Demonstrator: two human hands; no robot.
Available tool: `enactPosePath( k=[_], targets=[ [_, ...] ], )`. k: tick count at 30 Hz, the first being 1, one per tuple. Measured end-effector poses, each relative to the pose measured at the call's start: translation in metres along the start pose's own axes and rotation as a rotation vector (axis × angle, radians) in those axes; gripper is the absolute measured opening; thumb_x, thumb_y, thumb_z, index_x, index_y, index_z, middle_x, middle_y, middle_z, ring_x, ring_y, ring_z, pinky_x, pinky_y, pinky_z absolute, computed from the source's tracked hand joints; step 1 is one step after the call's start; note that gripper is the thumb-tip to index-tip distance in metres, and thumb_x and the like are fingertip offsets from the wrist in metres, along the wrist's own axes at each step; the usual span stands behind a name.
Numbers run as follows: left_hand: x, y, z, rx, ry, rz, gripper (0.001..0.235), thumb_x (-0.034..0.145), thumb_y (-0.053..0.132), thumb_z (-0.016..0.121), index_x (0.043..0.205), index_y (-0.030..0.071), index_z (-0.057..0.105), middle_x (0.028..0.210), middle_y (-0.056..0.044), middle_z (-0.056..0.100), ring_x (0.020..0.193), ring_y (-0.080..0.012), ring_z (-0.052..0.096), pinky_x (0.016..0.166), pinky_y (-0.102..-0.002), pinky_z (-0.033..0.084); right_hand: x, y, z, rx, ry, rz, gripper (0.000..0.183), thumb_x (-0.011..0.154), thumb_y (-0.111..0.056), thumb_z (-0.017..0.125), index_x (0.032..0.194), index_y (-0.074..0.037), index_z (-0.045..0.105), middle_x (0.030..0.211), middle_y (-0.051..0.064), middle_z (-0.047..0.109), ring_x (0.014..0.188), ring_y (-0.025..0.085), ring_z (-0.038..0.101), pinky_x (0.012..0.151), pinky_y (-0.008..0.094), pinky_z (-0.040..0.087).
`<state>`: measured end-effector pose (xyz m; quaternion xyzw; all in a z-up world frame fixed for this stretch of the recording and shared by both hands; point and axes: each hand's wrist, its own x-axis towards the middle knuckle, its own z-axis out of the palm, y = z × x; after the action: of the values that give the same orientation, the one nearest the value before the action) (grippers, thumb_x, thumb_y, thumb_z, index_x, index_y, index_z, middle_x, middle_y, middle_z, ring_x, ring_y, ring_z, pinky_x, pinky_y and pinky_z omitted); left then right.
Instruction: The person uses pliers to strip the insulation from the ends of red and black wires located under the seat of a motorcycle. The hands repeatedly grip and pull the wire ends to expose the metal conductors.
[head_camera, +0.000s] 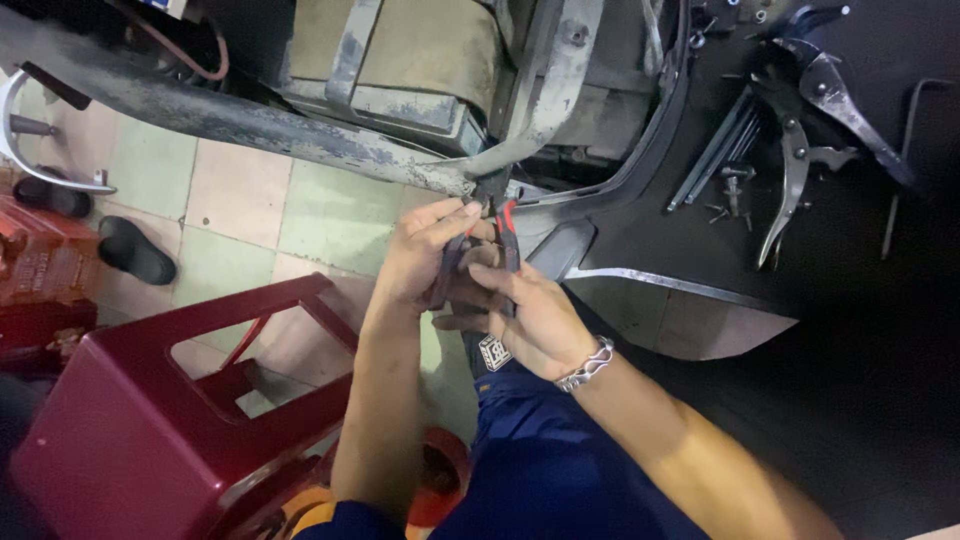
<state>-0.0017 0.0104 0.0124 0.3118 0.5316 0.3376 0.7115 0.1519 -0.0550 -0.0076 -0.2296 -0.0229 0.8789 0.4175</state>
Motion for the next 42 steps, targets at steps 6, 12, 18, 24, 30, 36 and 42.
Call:
enactPosePath(
  k=[6, 12, 18, 24, 30, 36, 42],
  targets=[
    [0.002, 0.001, -0.003, 0.001, -0.008, -0.029, 0.024, 0.098, 0.02, 0.063, 0.088, -0.001, 0.068, 0.072, -0.008, 0.067, 0.053, -0.0093, 0.057, 0.046, -0.024, 0.047, -0.001, 0.003, -0.007, 0.064, -0.154, -0.029, 0.021, 0.105, -0.014, 0.051, 0.122, -0.002, 0.059, 0.119, 0.018, 0.066, 0.113, 0.035, 0.067, 0.097, 0.056, 0.056],
    [0.0, -0.007, 0.008, 0.021, 0.057, 0.043, 0.023, 0.099, 0.018, 0.064, 0.092, -0.002, 0.071, 0.075, -0.007, 0.069, 0.055, -0.0078, 0.057, 0.047, -0.022, 0.044, -0.015, 0.008, -0.012, 0.054, -0.105, -0.013, 0.03, 0.099, -0.013, 0.05, 0.128, -0.005, 0.055, 0.122, 0.015, 0.065, 0.114, 0.035, 0.065, 0.096, 0.051, 0.053],
    [-0.006, -0.007, 0.032, -0.027, 0.094, 0.092, 0.022, 0.097, 0.018, 0.063, 0.095, -0.002, 0.071, 0.079, -0.008, 0.072, 0.058, -0.0101, 0.063, 0.05, -0.023, 0.048, -0.031, 0.013, -0.011, 0.488, -0.305, -0.009, 0.08, 0.104, -0.065, 0.031, 0.137, 0.004, 0.052, 0.127, 0.024, 0.062, 0.111, 0.036, 0.06, 0.089, 0.039, 0.046],
    [-0.01, 0.009, 0.026, 0.038, 0.075, 0.005, 0.023, 0.098, 0.019, 0.063, 0.091, -0.001, 0.071, 0.075, -0.006, 0.07, 0.057, -0.0092, 0.06, 0.048, -0.023, 0.046, -0.037, 0.007, 0.002, 0.402, -0.35, 0.029, 0.082, 0.107, -0.063, 0.028, 0.148, 0.006, 0.045, 0.141, 0.028, 0.056, 0.126, 0.038, 0.055, 0.106, 0.046, 0.045],
    [-0.006, 0.015, 0.02, 0.034, 0.004, -0.015, 0.023, 0.098, 0.018, 0.061, 0.084, 0.0, 0.065, 0.071, -0.005, 0.066, 0.055, -0.0098, 0.058, 0.047, -0.025, 0.047, -0.031, -0.007, 0.002, 0.2, -0.352, 0.09, 0.072, 0.107, -0.054, 0.03, 0.156, -0.002, 0.04, 0.151, 0.029, 0.048, 0.143, 0.039, 0.048, 0.11, 0.047, 0.044],
    [-0.002, 0.017, 0.014, 0.007, -0.07, -0.007, 0.024, 0.1, 0.018, 0.061, 0.085, 0.0, 0.065, 0.073, -0.004, 0.064, 0.057, -0.0079, 0.056, 0.047, -0.024, 0.043, -0.03, -0.01, 0.008, 0.146, -0.406, 0.077, 0.068, 0.107, -0.05, 0.032, 0.155, -0.001, 0.039, 0.152, 0.028, 0.049, 0.144, 0.037, 0.047, 0.109, 0.048, 0.046],
    [-0.003, 0.012, 0.018, 0.098, 0.02, 0.031, 0.025, 0.099, 0.02, 0.063, 0.088, -0.002, 0.07, 0.075, -0.006, 0.069, 0.059, -0.0098, 0.061, 0.05, -0.023, 0.047, -0.027, 0.005, -0.001, 0.212, -0.351, -0.002, 0.072, 0.111, -0.053, 0.032, 0.152, 0.004, 0.044, 0.138, 0.022, 0.056, 0.124, 0.033, 0.058, 0.108, 0.049, 0.047]
  ],
)
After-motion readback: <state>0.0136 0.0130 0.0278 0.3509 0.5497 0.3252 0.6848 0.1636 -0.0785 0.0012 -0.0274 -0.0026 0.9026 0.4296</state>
